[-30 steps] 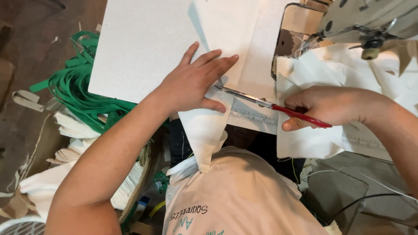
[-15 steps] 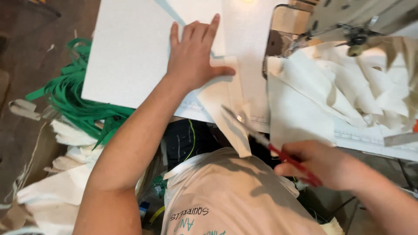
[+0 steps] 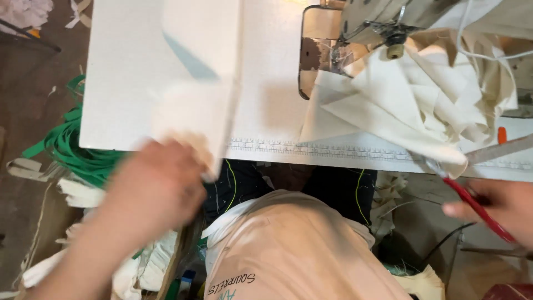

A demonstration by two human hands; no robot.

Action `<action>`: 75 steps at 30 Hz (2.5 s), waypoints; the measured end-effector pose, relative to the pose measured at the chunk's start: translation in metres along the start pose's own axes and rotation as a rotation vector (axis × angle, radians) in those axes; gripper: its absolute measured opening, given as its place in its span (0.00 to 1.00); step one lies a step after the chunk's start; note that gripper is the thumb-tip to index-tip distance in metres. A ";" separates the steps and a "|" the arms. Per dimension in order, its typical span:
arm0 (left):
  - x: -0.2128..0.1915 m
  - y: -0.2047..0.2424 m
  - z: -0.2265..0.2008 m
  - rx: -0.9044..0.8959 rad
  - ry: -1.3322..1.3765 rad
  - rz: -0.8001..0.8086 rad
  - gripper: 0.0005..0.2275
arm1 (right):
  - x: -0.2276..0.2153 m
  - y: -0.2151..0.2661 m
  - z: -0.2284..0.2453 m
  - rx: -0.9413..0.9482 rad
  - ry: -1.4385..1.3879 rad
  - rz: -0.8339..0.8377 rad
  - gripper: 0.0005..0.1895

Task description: Cutting pieces of white fabric with scissors and stacking them on a workbench in a sewing factory.

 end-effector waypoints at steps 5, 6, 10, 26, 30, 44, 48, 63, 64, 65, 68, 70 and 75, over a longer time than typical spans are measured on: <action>0.088 -0.003 -0.051 0.131 0.107 0.212 0.04 | 0.047 -0.049 -0.099 -0.144 0.147 0.115 0.27; 0.099 -0.006 -0.054 0.141 0.148 0.332 0.07 | 0.051 -0.047 -0.109 -0.169 0.486 0.069 0.27; 0.075 -0.024 -0.048 0.183 0.217 0.459 0.16 | 0.019 -0.021 -0.044 -0.585 0.141 0.225 0.31; 0.083 -0.091 0.073 0.243 0.077 -0.325 0.48 | -0.063 0.085 0.272 -0.608 0.408 0.360 0.26; 0.082 -0.091 0.074 0.263 0.050 -0.363 0.50 | -0.069 0.098 0.286 -0.560 0.461 0.326 0.25; 0.064 -0.148 0.116 -0.378 0.066 -0.261 0.34 | 0.039 0.075 0.164 -0.263 -0.563 0.724 0.15; 0.067 -0.094 0.133 -0.245 -0.043 -0.447 0.16 | 0.010 0.017 0.101 -0.202 -0.574 0.279 0.23; 0.069 -0.059 0.037 -0.081 -0.175 -0.307 0.35 | -0.041 0.086 0.196 -0.540 0.402 0.328 0.22; 0.071 -0.062 0.045 -0.086 -0.176 -0.310 0.35 | -0.043 0.078 0.207 -0.541 0.406 0.324 0.22; 0.075 -0.067 0.052 -0.026 -0.097 -0.265 0.39 | -0.045 0.072 0.219 -0.612 0.381 0.356 0.26; 0.081 -0.074 0.068 0.087 0.016 -0.246 0.45 | -0.058 0.072 0.249 -0.670 0.359 0.406 0.28; 0.082 -0.073 0.073 0.129 0.053 -0.273 0.46 | -0.064 0.080 0.267 -0.664 0.374 0.426 0.27; 0.081 -0.072 0.077 0.182 0.061 -0.373 0.48 | -0.064 0.084 0.294 -0.581 0.453 0.380 0.27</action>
Point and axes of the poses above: each hand's wrist, its own y-axis away from the middle knuckle, its own x-axis out of the palm, z = x × y, the point moved 3 cm from there along -y, towards the middle knuckle, and after that the axes turned 13 degrees about x, right-handed, at the moved point
